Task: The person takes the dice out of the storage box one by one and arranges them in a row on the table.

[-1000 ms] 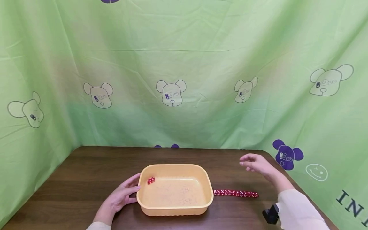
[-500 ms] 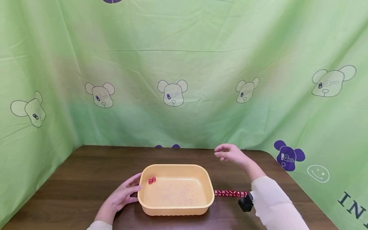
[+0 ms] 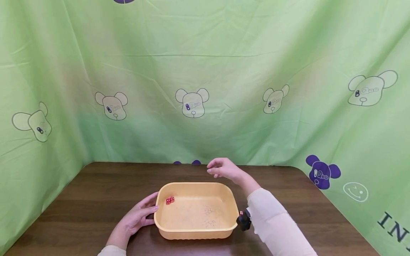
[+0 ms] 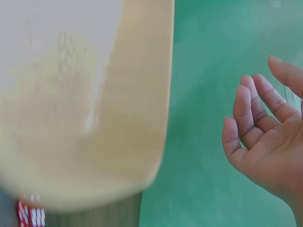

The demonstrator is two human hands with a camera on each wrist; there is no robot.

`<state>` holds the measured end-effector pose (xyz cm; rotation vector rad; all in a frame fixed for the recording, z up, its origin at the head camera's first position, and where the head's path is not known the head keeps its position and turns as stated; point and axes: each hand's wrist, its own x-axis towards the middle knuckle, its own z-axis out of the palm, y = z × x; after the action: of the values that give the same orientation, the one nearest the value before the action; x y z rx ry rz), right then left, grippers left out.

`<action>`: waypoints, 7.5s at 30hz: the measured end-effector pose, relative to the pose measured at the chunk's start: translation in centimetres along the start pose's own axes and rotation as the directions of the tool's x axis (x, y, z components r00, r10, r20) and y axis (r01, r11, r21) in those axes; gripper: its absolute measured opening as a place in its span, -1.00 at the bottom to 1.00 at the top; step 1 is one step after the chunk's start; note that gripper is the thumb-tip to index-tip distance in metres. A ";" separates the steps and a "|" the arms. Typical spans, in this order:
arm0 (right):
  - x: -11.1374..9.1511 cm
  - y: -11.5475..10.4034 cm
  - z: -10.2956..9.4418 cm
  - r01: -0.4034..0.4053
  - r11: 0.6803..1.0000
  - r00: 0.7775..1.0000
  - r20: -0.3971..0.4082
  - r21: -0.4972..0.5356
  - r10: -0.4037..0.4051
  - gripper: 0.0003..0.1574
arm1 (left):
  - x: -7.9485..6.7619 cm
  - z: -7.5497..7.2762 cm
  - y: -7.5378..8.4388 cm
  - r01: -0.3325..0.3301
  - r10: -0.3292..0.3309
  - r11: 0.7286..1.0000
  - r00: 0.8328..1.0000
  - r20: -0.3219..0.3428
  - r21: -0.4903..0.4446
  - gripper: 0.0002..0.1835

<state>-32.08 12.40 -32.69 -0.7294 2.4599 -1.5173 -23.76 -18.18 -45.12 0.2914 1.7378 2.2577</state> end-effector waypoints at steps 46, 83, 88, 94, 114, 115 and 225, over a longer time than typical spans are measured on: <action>3.2 1.3 13.3 -0.136 0.991 0.980 0.149 0.007 0.133 -0.74 | 0.1 -0.1 0.0 0.006 -0.006 1.000 1.000 0.001 -0.003 -0.32; 3.0 2.5 14.1 -0.118 0.963 0.972 0.168 -0.244 0.162 -0.89 | 0.1 0.0 0.2 0.007 -0.007 1.000 1.000 -0.010 -0.001 -0.32; 2.8 2.5 14.1 -0.109 0.960 0.972 0.175 -0.258 0.157 -0.90 | 0.1 0.1 0.1 0.006 -0.006 1.000 1.000 -0.006 -0.003 -0.30; 2.8 2.4 13.9 -0.109 0.960 0.971 0.179 -0.257 0.159 -0.90 | 0.2 0.1 -0.1 0.004 -0.004 1.000 1.000 -0.006 -0.021 -0.31; 3.2 1.3 13.1 -0.084 0.973 0.974 0.190 -0.214 0.126 -0.83 | 0.3 -0.1 0.0 0.011 -0.011 1.000 1.000 -0.012 -0.023 -0.33; 3.2 1.2 12.9 -0.070 0.975 0.975 0.191 -0.209 0.111 -0.84 | 0.2 -0.1 0.0 0.009 -0.009 1.000 1.000 -0.011 -0.021 -0.33; -19.1 16.1 -13.0 -0.213 0.958 0.970 -0.159 -0.192 0.184 -0.77 | -0.4 -0.5 0.3 -0.007 0.008 0.999 1.000 0.016 -0.040 -0.34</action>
<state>-25.62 37.86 -42.77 -0.3996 2.7299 -1.2939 -23.53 -18.87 -45.01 0.3075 1.6838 2.2866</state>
